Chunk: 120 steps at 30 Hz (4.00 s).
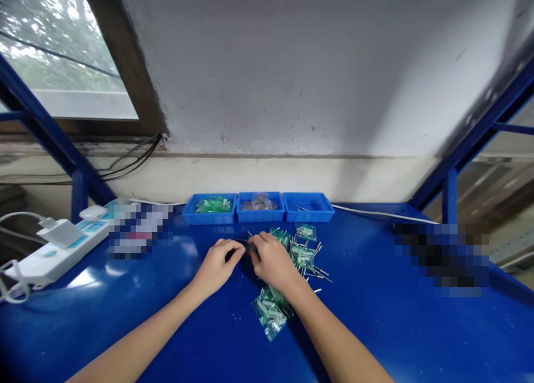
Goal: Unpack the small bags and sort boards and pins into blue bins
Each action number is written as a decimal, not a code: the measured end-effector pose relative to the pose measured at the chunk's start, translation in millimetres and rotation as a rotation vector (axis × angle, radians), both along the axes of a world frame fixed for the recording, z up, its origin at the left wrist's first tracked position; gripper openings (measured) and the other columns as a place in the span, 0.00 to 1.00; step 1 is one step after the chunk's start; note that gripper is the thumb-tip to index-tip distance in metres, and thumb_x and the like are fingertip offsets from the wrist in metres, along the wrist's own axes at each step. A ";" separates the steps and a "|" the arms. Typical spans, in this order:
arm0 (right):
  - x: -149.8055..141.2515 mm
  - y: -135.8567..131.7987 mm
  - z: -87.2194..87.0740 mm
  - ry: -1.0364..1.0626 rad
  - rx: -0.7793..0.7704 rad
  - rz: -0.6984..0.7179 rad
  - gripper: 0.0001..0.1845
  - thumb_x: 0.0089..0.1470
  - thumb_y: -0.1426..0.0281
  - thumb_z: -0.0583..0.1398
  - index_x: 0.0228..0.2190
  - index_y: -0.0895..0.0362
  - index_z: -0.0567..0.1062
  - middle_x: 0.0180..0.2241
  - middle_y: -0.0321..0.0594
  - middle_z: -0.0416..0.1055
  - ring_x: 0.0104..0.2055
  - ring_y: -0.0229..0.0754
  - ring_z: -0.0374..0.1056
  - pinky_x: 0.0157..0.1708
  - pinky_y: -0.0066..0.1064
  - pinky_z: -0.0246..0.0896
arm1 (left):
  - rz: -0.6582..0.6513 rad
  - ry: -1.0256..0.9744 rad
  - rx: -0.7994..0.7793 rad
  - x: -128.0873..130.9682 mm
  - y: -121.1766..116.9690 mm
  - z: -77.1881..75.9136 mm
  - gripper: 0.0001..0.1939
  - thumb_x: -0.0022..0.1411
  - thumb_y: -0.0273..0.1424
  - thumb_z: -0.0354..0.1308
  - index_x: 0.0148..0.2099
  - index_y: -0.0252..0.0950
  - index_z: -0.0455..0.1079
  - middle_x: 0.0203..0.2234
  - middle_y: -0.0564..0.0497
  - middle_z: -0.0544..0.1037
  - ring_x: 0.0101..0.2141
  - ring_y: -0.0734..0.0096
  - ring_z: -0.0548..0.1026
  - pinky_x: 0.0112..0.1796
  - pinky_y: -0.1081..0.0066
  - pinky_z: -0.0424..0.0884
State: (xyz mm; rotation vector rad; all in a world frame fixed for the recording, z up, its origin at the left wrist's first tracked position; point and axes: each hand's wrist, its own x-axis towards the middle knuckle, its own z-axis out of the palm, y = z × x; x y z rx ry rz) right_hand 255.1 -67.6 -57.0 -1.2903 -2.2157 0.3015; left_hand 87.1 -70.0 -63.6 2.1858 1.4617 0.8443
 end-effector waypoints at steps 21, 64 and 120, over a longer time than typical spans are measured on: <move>-19.2 -23.6 16.6 0.549 -0.169 -0.095 0.22 0.61 0.62 0.47 0.22 0.57 0.70 0.23 0.36 0.62 0.28 0.38 0.60 0.32 0.32 0.57 | -0.100 -0.177 0.383 -17.8 -15.2 9.0 0.05 0.61 0.25 0.53 0.32 0.37 0.68 0.28 0.52 0.75 0.32 0.69 0.71 0.37 0.67 0.62; -18.5 -29.7 12.4 0.490 0.048 0.044 0.13 0.55 0.75 0.54 0.40 0.54 0.74 0.34 0.40 0.70 0.36 0.40 0.65 0.37 0.32 0.62 | -0.079 -0.464 -0.276 -17.9 -14.2 15.8 0.17 0.64 0.41 0.48 0.33 0.35 0.72 0.26 0.50 0.70 0.27 0.71 0.68 0.28 0.73 0.65; 2.7 -13.8 12.5 0.243 0.091 -0.038 0.13 0.61 0.70 0.50 0.26 0.57 0.68 0.25 0.37 0.66 0.30 0.38 0.62 0.31 0.29 0.55 | -0.085 -0.286 0.015 -8.9 1.5 6.9 0.06 0.61 0.33 0.53 0.36 0.37 0.67 0.27 0.53 0.72 0.27 0.72 0.69 0.32 0.72 0.65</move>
